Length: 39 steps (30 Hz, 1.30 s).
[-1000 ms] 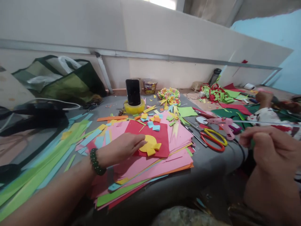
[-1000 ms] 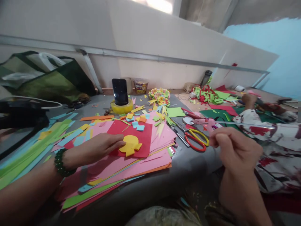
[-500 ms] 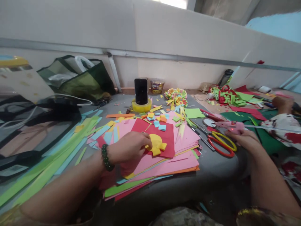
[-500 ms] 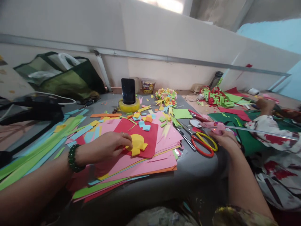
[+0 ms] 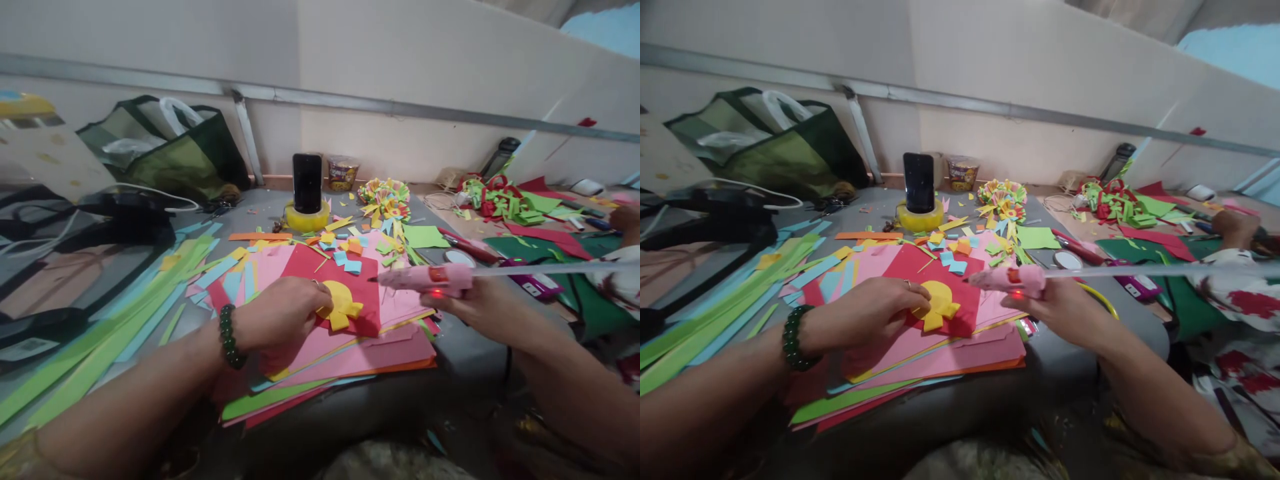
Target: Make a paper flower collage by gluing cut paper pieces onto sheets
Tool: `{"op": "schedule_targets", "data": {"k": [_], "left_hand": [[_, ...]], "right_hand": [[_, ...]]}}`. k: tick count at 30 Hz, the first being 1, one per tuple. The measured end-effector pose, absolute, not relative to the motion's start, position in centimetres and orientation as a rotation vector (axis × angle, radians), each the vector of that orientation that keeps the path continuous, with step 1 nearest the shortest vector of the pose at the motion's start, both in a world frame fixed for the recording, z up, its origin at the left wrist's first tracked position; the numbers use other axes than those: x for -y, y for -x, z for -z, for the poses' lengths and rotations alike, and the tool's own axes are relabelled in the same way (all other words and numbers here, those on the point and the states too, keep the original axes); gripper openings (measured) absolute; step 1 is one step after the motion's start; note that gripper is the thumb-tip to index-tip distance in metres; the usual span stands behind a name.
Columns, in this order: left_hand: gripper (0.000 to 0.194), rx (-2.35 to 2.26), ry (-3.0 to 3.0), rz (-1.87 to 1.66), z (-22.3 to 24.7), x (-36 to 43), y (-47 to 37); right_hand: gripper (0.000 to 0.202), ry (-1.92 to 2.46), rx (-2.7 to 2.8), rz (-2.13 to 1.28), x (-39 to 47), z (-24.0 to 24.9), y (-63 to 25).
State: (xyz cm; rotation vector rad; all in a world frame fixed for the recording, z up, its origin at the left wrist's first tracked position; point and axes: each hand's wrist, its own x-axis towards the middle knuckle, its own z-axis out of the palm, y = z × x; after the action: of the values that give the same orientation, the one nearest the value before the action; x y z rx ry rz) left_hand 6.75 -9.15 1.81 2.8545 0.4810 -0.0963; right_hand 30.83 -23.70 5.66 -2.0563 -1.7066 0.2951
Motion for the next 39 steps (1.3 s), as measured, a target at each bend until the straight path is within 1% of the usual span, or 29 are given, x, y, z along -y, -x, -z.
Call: {"op": "schedule_targets", "data": {"k": [3,8,15,22,30,35,39], "left_hand": [[0.02,-0.465,-2.842,0.074,-1.7,9.1,-6.8],[0.022,-0.452,-2.834,0.055,-1.5,9.0,-6.6],[0.024,-0.472,-2.83,0.076,-1.7,9.1,-6.7],[0.024,-0.457,-2.836,0.059,-1.7,9.1,-6.7],[0.025,-0.446,-2.829,0.046,-1.6,9.1,-6.7],[0.026,-0.426,-2.81,0.01,-1.5,8.9,-6.6],[0.026,-0.422,-2.814,-0.027,-1.3,8.8,-6.5]], "right_hand": [[0.048,1.905,1.886,-0.6,22.2,-5.4,-29.8],[0.036,1.791,2.015,-0.826,20.8,-5.1,-29.3],[0.043,1.952,2.028,-0.679,19.8,-4.0,-30.3],[0.035,1.844,2.05,-0.753,19.3,-4.4,-30.2],[0.033,1.775,2.048,-0.874,18.8,-4.4,-30.3],[0.033,1.743,2.027,-0.87,18.6,-4.2,-30.2],[0.027,1.784,2.071,-0.81,19.1,-4.8,-30.2]]}}
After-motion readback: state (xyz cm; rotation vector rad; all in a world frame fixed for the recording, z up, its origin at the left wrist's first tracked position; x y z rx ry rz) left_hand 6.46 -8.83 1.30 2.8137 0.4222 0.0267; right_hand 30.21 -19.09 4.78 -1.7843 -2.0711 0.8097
